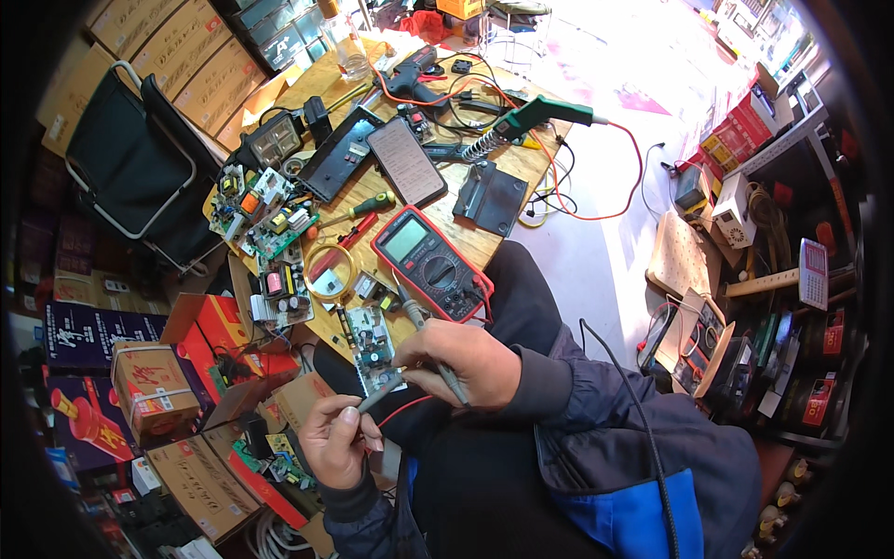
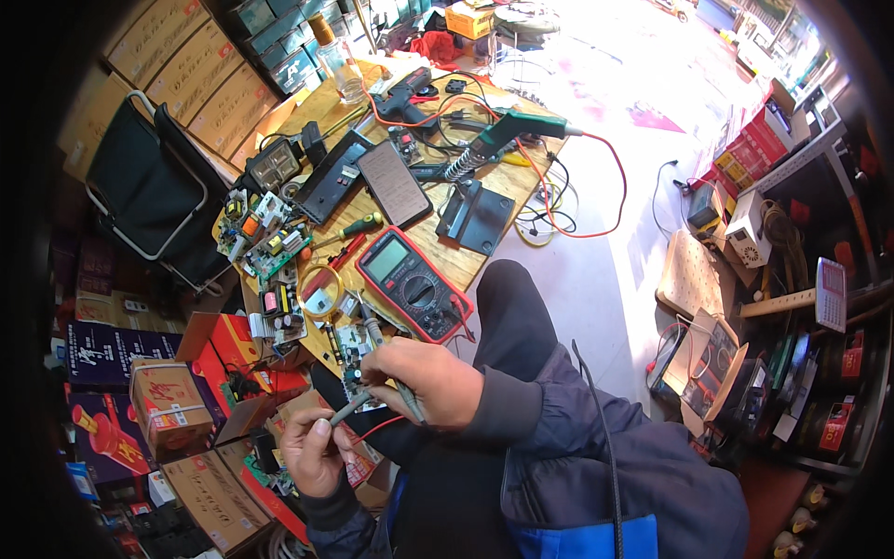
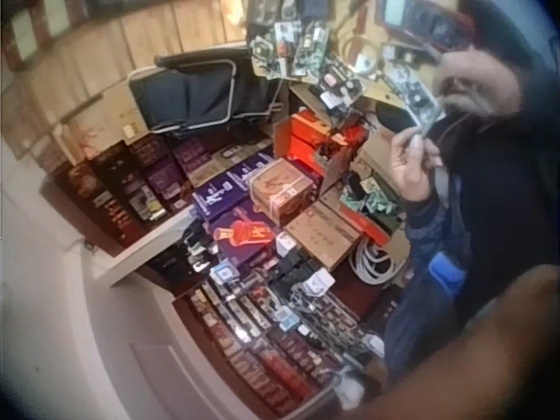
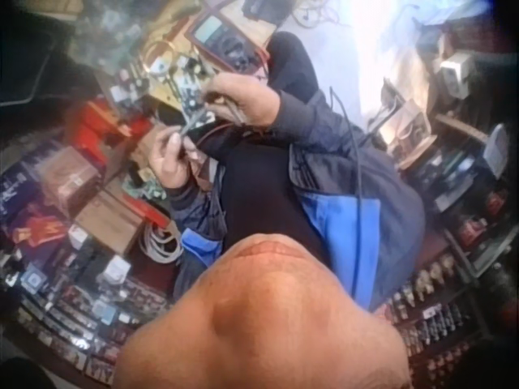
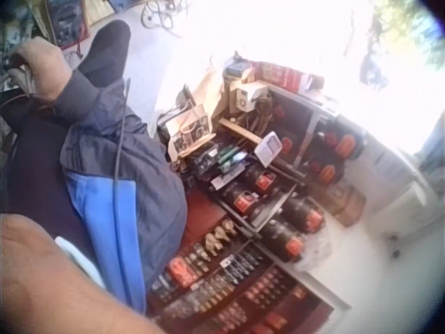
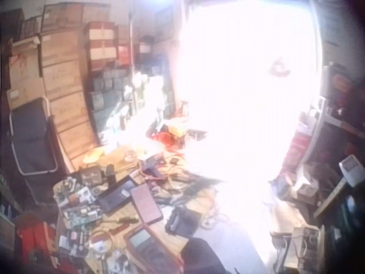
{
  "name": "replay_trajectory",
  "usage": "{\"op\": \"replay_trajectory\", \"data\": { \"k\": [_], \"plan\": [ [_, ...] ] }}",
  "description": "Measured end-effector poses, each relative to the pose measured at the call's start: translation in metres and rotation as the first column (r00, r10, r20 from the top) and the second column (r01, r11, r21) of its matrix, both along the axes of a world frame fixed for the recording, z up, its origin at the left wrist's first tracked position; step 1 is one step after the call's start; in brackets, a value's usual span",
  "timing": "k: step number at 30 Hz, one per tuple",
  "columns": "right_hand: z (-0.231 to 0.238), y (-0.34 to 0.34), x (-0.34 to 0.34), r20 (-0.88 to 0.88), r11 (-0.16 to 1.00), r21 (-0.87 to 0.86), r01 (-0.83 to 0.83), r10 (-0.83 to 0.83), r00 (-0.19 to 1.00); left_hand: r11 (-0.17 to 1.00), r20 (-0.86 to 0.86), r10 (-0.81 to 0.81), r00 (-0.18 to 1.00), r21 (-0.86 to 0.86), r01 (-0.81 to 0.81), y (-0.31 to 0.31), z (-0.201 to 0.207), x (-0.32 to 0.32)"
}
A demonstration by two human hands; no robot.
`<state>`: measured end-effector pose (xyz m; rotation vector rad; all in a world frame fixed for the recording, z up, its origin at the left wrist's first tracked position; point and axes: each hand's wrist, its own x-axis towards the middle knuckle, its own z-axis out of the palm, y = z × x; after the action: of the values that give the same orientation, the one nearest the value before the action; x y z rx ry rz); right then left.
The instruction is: The person uses a multimeter to test several circuit boards on a cluttered workbench. They probe different points on each board, occasionally flip the boards over, and check the multimeter display. A smartphone is also briefly used during the process.
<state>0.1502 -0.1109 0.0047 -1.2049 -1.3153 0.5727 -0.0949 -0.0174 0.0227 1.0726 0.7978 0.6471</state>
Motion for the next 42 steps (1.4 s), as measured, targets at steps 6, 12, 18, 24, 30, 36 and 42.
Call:
{"op": "replay_trajectory", "data": {
  "k": [6,12,18,24,30,36,42],
  "plan": [
    [0.005,-0.01,-0.004,-0.044,0.996,-0.02,-0.092,0.091,0.995,1.0,0.097,0.022,0.995,0.007,-0.023,-0.008,-0.004,-0.018],
    [0.018,-0.021,-0.005,-0.255,0.975,-0.015,-0.223,0.212,0.943,0.959,0.653,-0.211,0.727,-0.004,0.282,-0.014,-0.014,-0.038],
    [0.024,-0.025,-0.01,-0.338,0.943,-0.011,-0.334,0.311,0.888,0.932,0.483,-0.347,0.804,0.08,0.354,-0.017,-0.016,-0.027],
    [0.023,-0.029,-0.014,-0.347,0.936,-0.044,-0.349,0.313,0.884,0.908,-0.059,-0.094,0.994,0.405,0.11,-0.036,-0.01,-0.002],
    [0.022,-0.037,-0.015,-0.253,0.943,-0.062,-0.328,0.303,0.919,0.87,0.03,-0.106,0.994,0.486,0.078,-0.035,-0.011,0.004],
    [0.023,-0.046,-0.01,-0.34,0.977,0.03,-0.211,0.209,0.917,0.891,0.151,-0.001,0.989,0.45,-0.068,-0.035,-0.013,0.002],
    [0.017,-0.05,-0.017,-0.297,0.99,0.128,-0.052,0.089,0.951,0.904,0.092,0.025,0.995,0.422,-0.062,-0.035,-0.01,-0.003]
  ]
}}
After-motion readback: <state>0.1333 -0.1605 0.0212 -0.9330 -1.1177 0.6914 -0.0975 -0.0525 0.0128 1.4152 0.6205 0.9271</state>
